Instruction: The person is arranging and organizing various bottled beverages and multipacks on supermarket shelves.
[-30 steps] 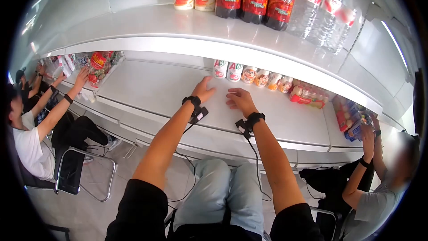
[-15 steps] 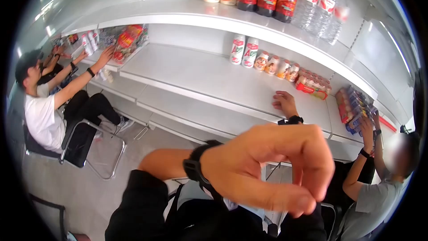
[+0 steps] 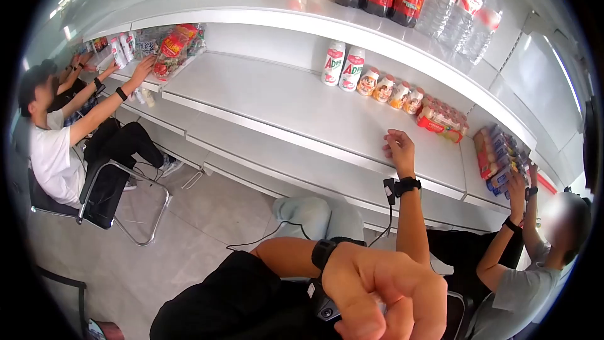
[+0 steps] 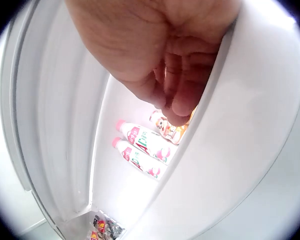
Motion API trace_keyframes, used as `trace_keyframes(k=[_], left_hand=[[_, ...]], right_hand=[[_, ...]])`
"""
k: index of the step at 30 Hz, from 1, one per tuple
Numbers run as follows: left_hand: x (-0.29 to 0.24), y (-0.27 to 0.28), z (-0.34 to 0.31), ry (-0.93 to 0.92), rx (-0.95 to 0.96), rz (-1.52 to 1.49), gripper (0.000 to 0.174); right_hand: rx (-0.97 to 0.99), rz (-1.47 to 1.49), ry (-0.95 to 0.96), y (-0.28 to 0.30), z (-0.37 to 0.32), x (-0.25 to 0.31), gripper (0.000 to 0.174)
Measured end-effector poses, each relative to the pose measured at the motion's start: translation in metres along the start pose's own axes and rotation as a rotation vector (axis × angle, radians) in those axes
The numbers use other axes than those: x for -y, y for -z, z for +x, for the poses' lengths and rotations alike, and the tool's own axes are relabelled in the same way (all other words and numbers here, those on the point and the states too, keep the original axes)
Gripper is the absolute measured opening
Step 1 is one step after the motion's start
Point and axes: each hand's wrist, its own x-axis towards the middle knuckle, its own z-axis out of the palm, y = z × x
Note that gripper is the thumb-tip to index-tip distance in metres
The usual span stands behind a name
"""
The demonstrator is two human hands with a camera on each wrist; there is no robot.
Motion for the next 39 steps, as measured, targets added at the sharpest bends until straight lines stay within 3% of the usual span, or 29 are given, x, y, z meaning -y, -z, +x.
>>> trace_keyframes(k=[3, 9, 17, 26, 30, 39], left_hand=[[-0.008, 0.011, -0.008, 0.069, 0.038, -0.026, 0.050], [0.000, 0.013, -0.030, 0.019, -0.014, -0.106, 0.066], [-0.011, 0.022, -0.023, 0.009, 0.192, -0.340, 0.078], [-0.004, 0.026, -0.023, -0.092, 0.120, -0.173, 0.077], [-0.030, 0.017, -0.022, 0.114, 0.002, 0.029, 0.077], [-0.010, 0.031, -0.015, 0.072, 0.055, -0.145, 0.077]], right_hand=[[0.000, 0.022, 0.015, -0.001, 0.000, -0.003, 0.021], [0.007, 0.016, 0.036, 0.000, 0.000, -0.009, 0.022], [0.024, 0.021, 0.030, 0.001, 0.003, -0.010, 0.021], [0.013, -0.042, 0.043, -0.001, 0.001, -0.006, 0.022], [0.018, -0.013, 0.031, -0.004, -0.002, -0.003, 0.021], [0.001, -0.024, 0.043, -0.003, -0.002, -0.005, 0.019]])
